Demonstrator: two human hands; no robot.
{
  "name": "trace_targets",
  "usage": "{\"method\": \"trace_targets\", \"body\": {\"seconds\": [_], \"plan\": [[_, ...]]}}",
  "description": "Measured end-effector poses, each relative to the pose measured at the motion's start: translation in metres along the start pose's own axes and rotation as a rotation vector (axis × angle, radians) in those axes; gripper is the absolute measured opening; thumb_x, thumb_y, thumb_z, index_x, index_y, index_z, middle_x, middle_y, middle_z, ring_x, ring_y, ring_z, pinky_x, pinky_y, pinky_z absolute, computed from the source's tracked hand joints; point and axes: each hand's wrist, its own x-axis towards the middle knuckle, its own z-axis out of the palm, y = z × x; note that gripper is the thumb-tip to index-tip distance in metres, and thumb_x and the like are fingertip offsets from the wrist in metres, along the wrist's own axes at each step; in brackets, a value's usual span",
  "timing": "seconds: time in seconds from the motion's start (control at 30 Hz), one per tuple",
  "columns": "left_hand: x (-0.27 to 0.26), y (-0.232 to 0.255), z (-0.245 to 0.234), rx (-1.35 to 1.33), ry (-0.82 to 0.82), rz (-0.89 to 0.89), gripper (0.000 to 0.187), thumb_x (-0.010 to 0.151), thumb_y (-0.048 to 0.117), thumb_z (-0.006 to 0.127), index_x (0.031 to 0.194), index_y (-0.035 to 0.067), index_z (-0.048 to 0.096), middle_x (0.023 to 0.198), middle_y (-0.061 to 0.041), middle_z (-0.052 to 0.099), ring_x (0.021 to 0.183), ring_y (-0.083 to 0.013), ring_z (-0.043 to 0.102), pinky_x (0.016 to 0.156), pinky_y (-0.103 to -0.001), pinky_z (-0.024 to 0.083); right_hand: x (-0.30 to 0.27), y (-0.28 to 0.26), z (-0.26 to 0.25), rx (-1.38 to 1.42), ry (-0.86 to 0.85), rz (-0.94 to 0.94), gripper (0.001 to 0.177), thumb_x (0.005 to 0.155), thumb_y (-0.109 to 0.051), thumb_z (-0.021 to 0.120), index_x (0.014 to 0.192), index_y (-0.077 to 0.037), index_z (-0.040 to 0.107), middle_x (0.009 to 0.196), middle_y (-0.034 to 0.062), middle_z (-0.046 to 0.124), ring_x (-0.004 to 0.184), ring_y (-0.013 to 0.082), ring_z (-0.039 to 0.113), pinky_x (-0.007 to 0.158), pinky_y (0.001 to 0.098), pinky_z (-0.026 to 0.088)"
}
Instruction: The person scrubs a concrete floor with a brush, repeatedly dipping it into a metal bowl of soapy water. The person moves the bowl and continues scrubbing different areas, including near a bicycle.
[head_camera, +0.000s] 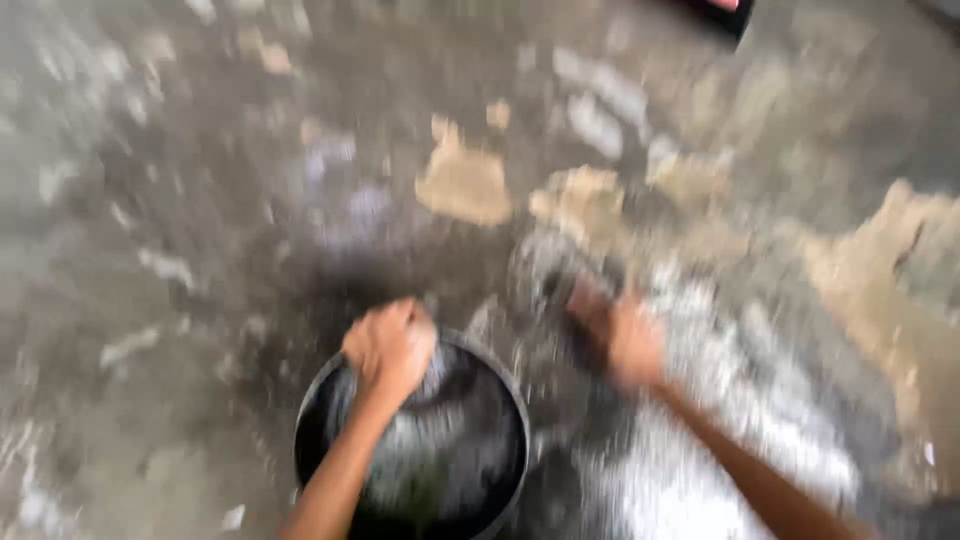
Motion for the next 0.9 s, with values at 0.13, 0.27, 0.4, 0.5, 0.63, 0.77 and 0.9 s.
{"method": "trace_targets", "body": {"seconds": [0.13, 0.27, 0.4, 0.5, 0.63, 0.77, 0.9], "plan": [[0.001, 0.007, -0.007, -0.073, 0.026, -0.058, 0.028, 0.090, 0.039, 0.052, 0.076, 0.035, 0.076, 0.068, -0.002, 0.074, 0.077, -0.0353, 0.076, 0.070, -0.047, 0.059, 0.119, -0.035, -0.036, -0.464, 0.542, -0.118, 0.061, 0.083, -0.034, 0.075, 0.143, -0.035, 0.065, 0.093, 0.0069, 0.046, 0.083, 0.0278, 0.055, 0.057, 0.0390, 0.053], [0.007, 0.013, -0.026, -0.146, -0.182, -0.065, 0.030, 0.091, 0.022, 0.053, 0.100, 0.026, 0.081, 0.091, -0.008, 0.080, 0.090, -0.0342, 0.076, 0.085, -0.046, 0.058, 0.055, 0.004, 0.105, -0.629, 0.676, -0.084, 0.048, 0.097, -0.046, 0.057, 0.141, -0.026, 0.060, 0.101, 0.0135, 0.065, 0.081, 0.0269, 0.061, 0.061, 0.0371, 0.050], [-0.001, 0.015, -0.035, -0.217, -0.314, 0.066, 0.039, 0.093, 0.009, 0.049, 0.118, 0.021, 0.078, 0.112, -0.014, 0.076, 0.113, -0.0392, 0.069, 0.099, -0.052, 0.051, -0.034, -0.092, -0.001, -0.368, 0.191, -0.510, 0.051, 0.099, -0.036, 0.035, 0.148, -0.036, 0.052, 0.085, 0.0072, 0.058, 0.069, 0.0239, 0.057, 0.052, 0.0367, 0.052], [0.018, 0.025, -0.012, -0.231, -0.375, 0.100, 0.044, 0.089, 0.008, 0.054, 0.124, 0.026, 0.075, 0.111, -0.009, 0.075, 0.105, -0.0351, 0.071, 0.090, -0.049, 0.055, 0.055, -0.101, -0.016, -0.291, 0.217, -0.344, 0.051, 0.098, -0.036, 0.048, 0.149, -0.037, 0.053, 0.094, 0.0095, 0.058, 0.079, 0.0269, 0.061, 0.060, 0.0400, 0.054], [0.024, 0.030, -0.008, -0.192, -0.360, 0.112, 0.038, 0.095, 0.019, 0.049, 0.121, 0.027, 0.075, 0.110, -0.006, 0.076, 0.109, -0.0364, 0.071, 0.097, -0.050, 0.053, 0.161, -0.131, -0.033, -0.225, 0.350, -0.074, 0.057, 0.095, -0.036, 0.068, 0.151, -0.038, 0.054, 0.109, 0.0132, 0.058, 0.092, 0.0315, 0.068, 0.070, 0.0450, 0.058], [0.036, 0.015, -0.005, -0.313, -0.290, -0.158, 0.034, 0.090, 0.027, 0.055, 0.118, 0.030, 0.073, 0.117, -0.004, 0.074, 0.118, -0.0341, 0.067, 0.104, -0.048, 0.051, 0.099, -0.165, -0.020, -0.308, 0.274, -0.356, 0.048, 0.095, -0.033, 0.058, 0.142, -0.040, 0.057, 0.105, 0.0145, 0.058, 0.084, 0.0313, 0.064, 0.059, 0.0410, 0.055], [0.033, 0.004, 0.014, -0.265, -0.231, -0.126, 0.032, 0.087, 0.029, 0.062, 0.117, 0.027, 0.071, 0.114, -0.006, 0.074, 0.120, -0.0318, 0.066, 0.107, -0.046, 0.050, 0.035, -0.106, 0.027, -0.314, 0.272, -0.423, 0.046, 0.097, -0.034, 0.055, 0.143, -0.038, 0.055, 0.103, 0.0085, 0.056, 0.087, 0.0275, 0.062, 0.060, 0.0382, 0.054]]}}
